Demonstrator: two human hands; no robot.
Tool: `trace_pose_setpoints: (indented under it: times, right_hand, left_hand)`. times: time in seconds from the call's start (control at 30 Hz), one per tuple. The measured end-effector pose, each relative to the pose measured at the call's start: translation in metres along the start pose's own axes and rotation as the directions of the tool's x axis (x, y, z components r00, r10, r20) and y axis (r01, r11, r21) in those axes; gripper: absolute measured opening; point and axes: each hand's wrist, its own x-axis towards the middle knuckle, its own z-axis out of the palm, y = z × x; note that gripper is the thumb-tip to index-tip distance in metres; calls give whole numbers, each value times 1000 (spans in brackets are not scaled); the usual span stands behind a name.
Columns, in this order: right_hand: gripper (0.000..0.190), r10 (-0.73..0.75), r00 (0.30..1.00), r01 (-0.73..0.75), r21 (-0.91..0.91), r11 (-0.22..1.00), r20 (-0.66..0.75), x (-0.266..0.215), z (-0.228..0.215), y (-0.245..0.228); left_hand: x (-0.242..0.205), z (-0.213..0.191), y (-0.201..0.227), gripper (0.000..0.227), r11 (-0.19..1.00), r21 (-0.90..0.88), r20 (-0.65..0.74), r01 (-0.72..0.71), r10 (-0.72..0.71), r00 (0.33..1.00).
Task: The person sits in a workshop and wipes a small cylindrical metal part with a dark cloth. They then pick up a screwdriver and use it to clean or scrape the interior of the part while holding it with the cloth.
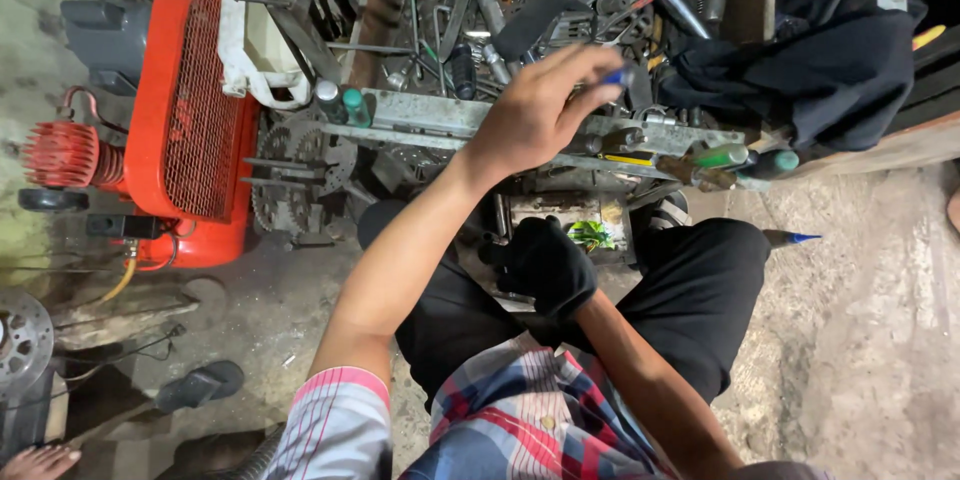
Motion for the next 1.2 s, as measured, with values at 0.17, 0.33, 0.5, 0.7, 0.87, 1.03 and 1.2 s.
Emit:
trace_pose_setpoints:
  times: [0.17, 0.33, 0.5, 0.7, 0.87, 1.03, 1.2]
  right_hand:
    - [21, -133, 991, 132, -116, 985, -3, 0, -8, -3]
    - [22, -176, 976, 160, -131, 978, -124, 2, -21, -4]
    - [16, -22, 986, 29, 38, 999, -164, 3, -23, 1]
    - [23, -201, 921, 249, 106, 963, -335, -14, -10, 53]
    - [47, -207, 911, 305, 247, 920, -356, -16, -53, 59]
    - [67, -276, 900, 292, -4, 956, -336, -10, -45, 41]
    - [34, -133, 938, 222, 261, 939, -319, 2, 115, 88]
  left_hand:
    - [29, -34, 28, 27, 992, -105, -92, -70, 60, 994]
    - [22, -70, 65, 28, 968, -247, -204, -35, -16, 979]
    - [-35, -116, 106, 37, 770, -570, -665, -286, -229, 710]
    - [-95, -95, 106, 36, 807, -568, -647, -162, -316, 694]
    - [-158, -33, 28, 34, 701, -711, -527, 56, -585, 616]
    - [-228, 26, -34, 30, 528, -840, -441, 126, -799, 409]
    - [-274, 77, -51, 37, 457, -850, -392, 261, -881, 265]
